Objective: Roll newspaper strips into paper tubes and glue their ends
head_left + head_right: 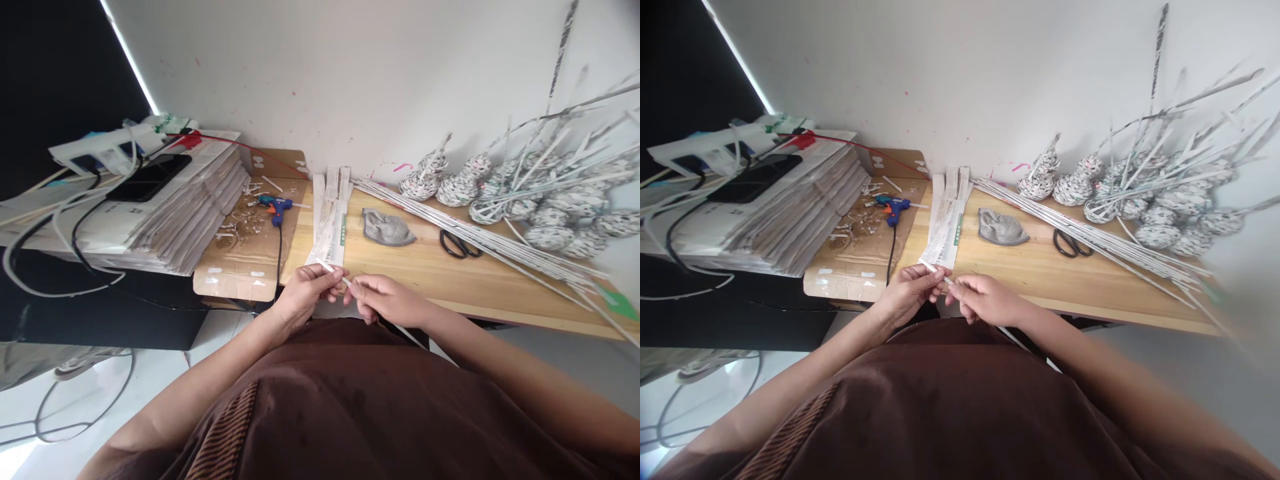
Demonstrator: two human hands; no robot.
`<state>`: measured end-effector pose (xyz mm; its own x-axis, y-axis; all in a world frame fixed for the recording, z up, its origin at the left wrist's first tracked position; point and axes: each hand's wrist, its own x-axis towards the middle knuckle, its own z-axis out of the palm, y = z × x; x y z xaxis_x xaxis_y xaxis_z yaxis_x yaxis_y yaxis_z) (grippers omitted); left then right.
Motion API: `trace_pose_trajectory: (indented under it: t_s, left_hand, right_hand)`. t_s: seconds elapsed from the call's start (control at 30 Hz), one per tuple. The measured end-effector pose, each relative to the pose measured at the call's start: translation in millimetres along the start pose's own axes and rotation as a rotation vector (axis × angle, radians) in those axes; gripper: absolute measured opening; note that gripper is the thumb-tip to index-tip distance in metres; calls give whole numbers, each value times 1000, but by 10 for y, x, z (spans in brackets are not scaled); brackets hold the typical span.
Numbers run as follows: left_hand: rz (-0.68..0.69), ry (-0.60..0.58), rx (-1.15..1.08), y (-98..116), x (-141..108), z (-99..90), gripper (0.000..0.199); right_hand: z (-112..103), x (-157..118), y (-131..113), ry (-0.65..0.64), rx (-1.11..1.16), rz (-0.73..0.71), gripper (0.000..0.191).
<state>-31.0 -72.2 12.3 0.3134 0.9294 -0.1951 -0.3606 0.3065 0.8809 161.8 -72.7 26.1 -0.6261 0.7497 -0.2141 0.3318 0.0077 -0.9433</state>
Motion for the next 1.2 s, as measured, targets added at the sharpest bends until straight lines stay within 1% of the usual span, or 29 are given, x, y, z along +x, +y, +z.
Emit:
trace_pose_trajectory:
  t_s: [0.07, 0.1, 0.13, 0.23, 0.27, 0.3, 0.33, 0.43, 0.47, 0.5, 0.53, 0.6, 0.63, 0.67, 0.7, 0.77, 0.8, 0.83, 0.87, 0.93, 0.97, 1.0, 1.03, 1.07, 1.17, 1.2]
  left_hand:
    - [1, 3, 3, -3, -2, -5, 25]
    - [-1, 3, 1, -5, -2, -8, 25]
    - [-4, 0, -3, -8, -3, -10, 25]
    - [-14, -11, -21, -13, -3, -20, 26]
    - [-15, -11, -27, -14, -2, -23, 26]
    - [-15, -9, -32, -14, 0, -26, 26]
    - [-14, -6, -35, -13, 2, -28, 25]
    - [-4, 5, -33, -3, 4, -24, 24]
    - [1, 10, -29, 1, 3, -20, 24]
    - [5, 15, -24, 5, 0, -16, 25]
    - [9, 15, -21, 9, -4, -12, 25]
    - [17, 7, -17, 16, -10, -8, 27]
    - [19, 1, -16, 18, -13, -8, 27]
    - [22, 0, -15, 20, -14, -11, 27]
    - [24, 6, -12, 23, -15, -15, 27]
    - [23, 29, 1, 28, -16, -23, 28]
    - [21, 40, 8, 31, -17, -27, 29]
    - [20, 46, 13, 34, -18, -29, 29]
    - [20, 43, 16, 37, -19, -30, 29]
    - [18, 24, 16, 41, -21, -30, 30]
    - [16, 18, 14, 43, -21, -30, 30]
    - [14, 17, 11, 44, -21, -31, 30]
    - [11, 25, 8, 45, -21, -31, 30]
    - [8, 36, 7, 46, -21, -31, 30]
    - [16, 48, 12, 47, -24, -31, 27]
    - [20, 42, 16, 47, -26, -30, 27]
  right_hand:
    - [8, -9, -21, 142, -180, -83, 38]
    - [12, -11, -20, 157, -194, -94, 38]
    - [14, -9, -10, 117, -134, -77, 39]
    - [6, 4, 54, -165, 248, 44, 43]
    - [2, 8, 70, -213, 319, 67, 43]
    - [2, 9, 75, -210, 317, 70, 42]
    - [5, 8, 70, -159, 242, 55, 41]
    - [29, 2, 14, 124, -130, -74, 37]
    - [36, 2, -4, 179, -188, -101, 37]
    - [40, 5, -17, 176, -173, -100, 39]
    - [38, 10, -23, 115, -88, -72, 42]
    - [23, 22, -22, -80, 163, 25, 46]
    - [12, 26, -19, -150, 250, 60, 46]
    - [2, 29, -17, -166, 272, 70, 46]
    - [-5, 30, -16, -122, 226, 57, 46]
    - [-8, 30, -17, 45, 37, -3, 45]
    - [-4, 31, -14, 101, -22, -26, 44]
    - [1, 34, -8, 109, -18, -31, 45]
    - [7, 40, 1, 65, 53, -15, 45]
    - [14, 53, 23, -108, 287, 47, 44]
    - [17, 58, 30, -176, 375, 72, 44]
    - [20, 60, 31, -202, 404, 83, 43]
    - [25, 58, 26, -179, 358, 77, 43]
    - [32, 54, 16, -116, 249, 51, 43]
    - [59, 38, -20, 153, -160, -100, 37]
    - [65, 38, -24, 194, -216, -129, 36]
